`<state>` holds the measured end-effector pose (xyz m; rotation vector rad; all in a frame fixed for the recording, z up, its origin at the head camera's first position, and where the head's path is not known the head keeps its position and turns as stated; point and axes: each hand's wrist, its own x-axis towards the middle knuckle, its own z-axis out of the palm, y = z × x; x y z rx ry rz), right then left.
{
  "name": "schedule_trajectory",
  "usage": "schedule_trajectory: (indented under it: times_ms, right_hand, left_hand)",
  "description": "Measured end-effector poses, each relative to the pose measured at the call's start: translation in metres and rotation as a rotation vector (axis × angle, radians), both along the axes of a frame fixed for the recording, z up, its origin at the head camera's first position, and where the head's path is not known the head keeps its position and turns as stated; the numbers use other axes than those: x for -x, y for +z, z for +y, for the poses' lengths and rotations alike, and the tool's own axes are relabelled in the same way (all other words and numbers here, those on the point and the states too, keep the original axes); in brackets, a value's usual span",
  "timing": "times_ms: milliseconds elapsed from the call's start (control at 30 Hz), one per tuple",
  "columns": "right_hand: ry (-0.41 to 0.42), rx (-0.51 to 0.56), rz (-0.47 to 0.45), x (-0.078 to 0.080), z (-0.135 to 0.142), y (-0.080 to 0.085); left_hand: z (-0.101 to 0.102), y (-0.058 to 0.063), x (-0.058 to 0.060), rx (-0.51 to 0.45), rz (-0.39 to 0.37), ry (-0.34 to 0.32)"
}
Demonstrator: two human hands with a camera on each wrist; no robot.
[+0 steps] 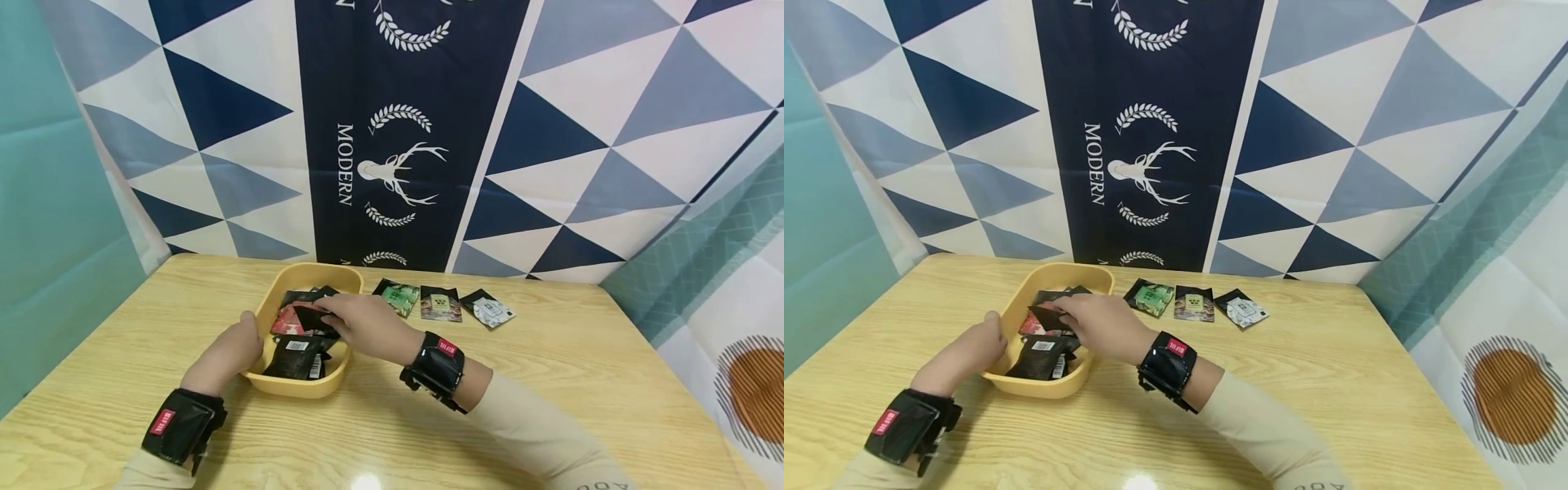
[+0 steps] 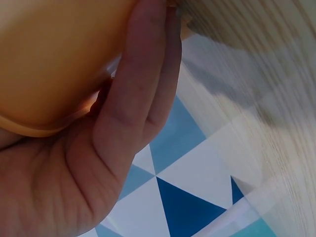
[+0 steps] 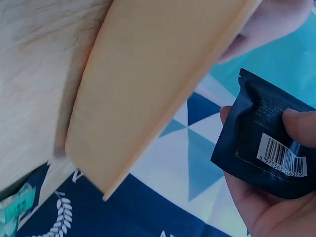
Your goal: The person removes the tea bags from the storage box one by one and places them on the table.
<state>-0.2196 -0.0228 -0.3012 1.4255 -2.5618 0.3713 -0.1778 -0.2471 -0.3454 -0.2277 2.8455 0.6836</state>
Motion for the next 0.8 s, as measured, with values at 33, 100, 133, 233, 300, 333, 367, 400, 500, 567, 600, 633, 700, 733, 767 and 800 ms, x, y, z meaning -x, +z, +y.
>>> schedule_trajectory:
  times_ms: [33,100,133,233,300,333,367,400,500,567,600,633,700,733,767,800]
  right_hand:
    - [-0.010,-0.004,0.003,0.000,0.003,0.001]
    - [-0.020,-0.004,-0.009,0.001,0.009,0.001]
    - [-0.027,-0.006,-0.009,0.002,0.013,0.001]
    - [-0.047,0.003,-0.011,0.006,0.025,0.000]
    - [-0.062,0.013,0.002,0.009,0.034,-0.001]
    - [-0.071,0.017,0.010,0.011,0.039,-0.002]
    - [-0.077,0.023,0.015,0.013,0.044,-0.002]
    - [-0.085,0.030,0.020,0.015,0.049,-0.003]
    - [-0.121,0.039,0.026,0.020,0.064,-0.003]
    - [-0.150,0.041,0.012,0.024,0.074,-0.004]
    - [-0.169,0.036,0.006,0.026,0.079,-0.005]
    - [-0.185,0.029,-0.001,0.028,0.085,-0.006]
    - [-0.217,0.017,-0.015,0.031,0.096,-0.009]
    - [-0.234,0.016,-0.024,0.033,0.101,-0.010]
    - [-0.254,0.015,-0.030,0.035,0.107,-0.011]
    - [-0.275,0.015,-0.037,0.038,0.113,-0.013]
  left_hand:
    - [0.000,0.000,0.000,0.006,-0.007,0.001]
    - [0.000,-0.001,0.001,0.010,-0.016,-0.001]
    - [0.000,-0.001,0.001,0.015,-0.023,0.000]
    - [-0.002,-0.001,0.002,0.021,-0.023,-0.012]
    - [-0.002,-0.001,0.003,0.025,-0.024,-0.018]
    - [-0.003,0.000,0.003,0.030,-0.032,-0.015]
    - [-0.003,0.000,0.004,0.029,-0.033,-0.014]
    - [-0.004,0.000,0.004,0.025,-0.033,-0.013]
    - [-0.005,0.001,0.005,0.019,-0.031,-0.008]
    - [-0.005,0.002,0.005,0.018,-0.028,-0.009]
    - [-0.005,0.002,0.005,0.018,-0.027,-0.010]
    - [-0.005,0.001,0.005,0.023,-0.026,-0.012]
    - [-0.004,0.001,0.004,0.025,-0.027,-0.017]
    - [-0.004,0.001,0.004,0.024,-0.029,-0.019]
    - [-0.004,0.001,0.004,0.021,-0.032,-0.019]
    - [-0.003,0.000,0.004,0.020,-0.029,-0.021]
